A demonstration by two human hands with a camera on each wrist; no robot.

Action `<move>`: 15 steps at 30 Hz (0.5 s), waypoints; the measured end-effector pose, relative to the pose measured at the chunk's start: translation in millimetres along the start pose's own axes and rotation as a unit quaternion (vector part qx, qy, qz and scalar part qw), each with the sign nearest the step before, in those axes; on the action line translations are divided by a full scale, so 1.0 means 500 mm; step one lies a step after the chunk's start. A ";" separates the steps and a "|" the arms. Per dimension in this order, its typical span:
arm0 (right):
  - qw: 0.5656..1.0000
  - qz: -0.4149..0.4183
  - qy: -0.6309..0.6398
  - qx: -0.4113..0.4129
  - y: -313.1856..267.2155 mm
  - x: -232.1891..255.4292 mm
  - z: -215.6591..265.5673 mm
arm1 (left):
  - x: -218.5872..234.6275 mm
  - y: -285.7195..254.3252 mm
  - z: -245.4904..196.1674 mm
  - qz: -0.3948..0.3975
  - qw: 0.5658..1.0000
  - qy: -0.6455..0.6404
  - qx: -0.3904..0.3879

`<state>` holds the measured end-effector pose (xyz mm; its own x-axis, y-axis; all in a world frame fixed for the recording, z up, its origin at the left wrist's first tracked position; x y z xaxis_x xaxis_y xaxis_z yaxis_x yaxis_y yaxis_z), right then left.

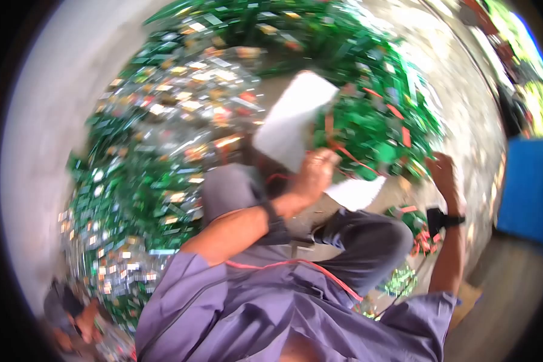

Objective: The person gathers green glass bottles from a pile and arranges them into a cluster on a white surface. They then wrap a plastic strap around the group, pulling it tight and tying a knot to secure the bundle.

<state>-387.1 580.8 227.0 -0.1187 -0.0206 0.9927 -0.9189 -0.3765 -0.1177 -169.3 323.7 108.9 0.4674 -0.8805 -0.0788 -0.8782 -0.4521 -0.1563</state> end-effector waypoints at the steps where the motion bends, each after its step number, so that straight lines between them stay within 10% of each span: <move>1: 0.989 -0.040 -0.030 0.140 0.051 -0.131 -0.161 | -0.002 0.001 0.012 0.022 0.997 -0.011 0.068; 5: 0.992 0.108 0.016 -0.070 0.006 -0.109 -0.137 | 0.000 0.003 0.016 -0.011 0.999 -0.025 0.028; 15: 0.993 0.108 0.008 -0.042 0.068 -0.344 -0.249 | -0.007 -0.002 0.006 0.005 0.998 -0.065 0.025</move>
<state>-444.5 686.8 49.2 -0.3223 -0.0785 0.9434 -0.8993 -0.2857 -0.3310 -169.7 327.8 106.6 0.4702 -0.8579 -0.2069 -0.8784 -0.4322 -0.2042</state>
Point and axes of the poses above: each hand's wrist, its own y-axis towards the middle knuckle, its own x-axis out of the back of the hand, z = x × y, the point moved 5 cm from there along y, towards the middle knuckle, and after that the axes turned 3 degrees about -x, right-handed, at the moved point
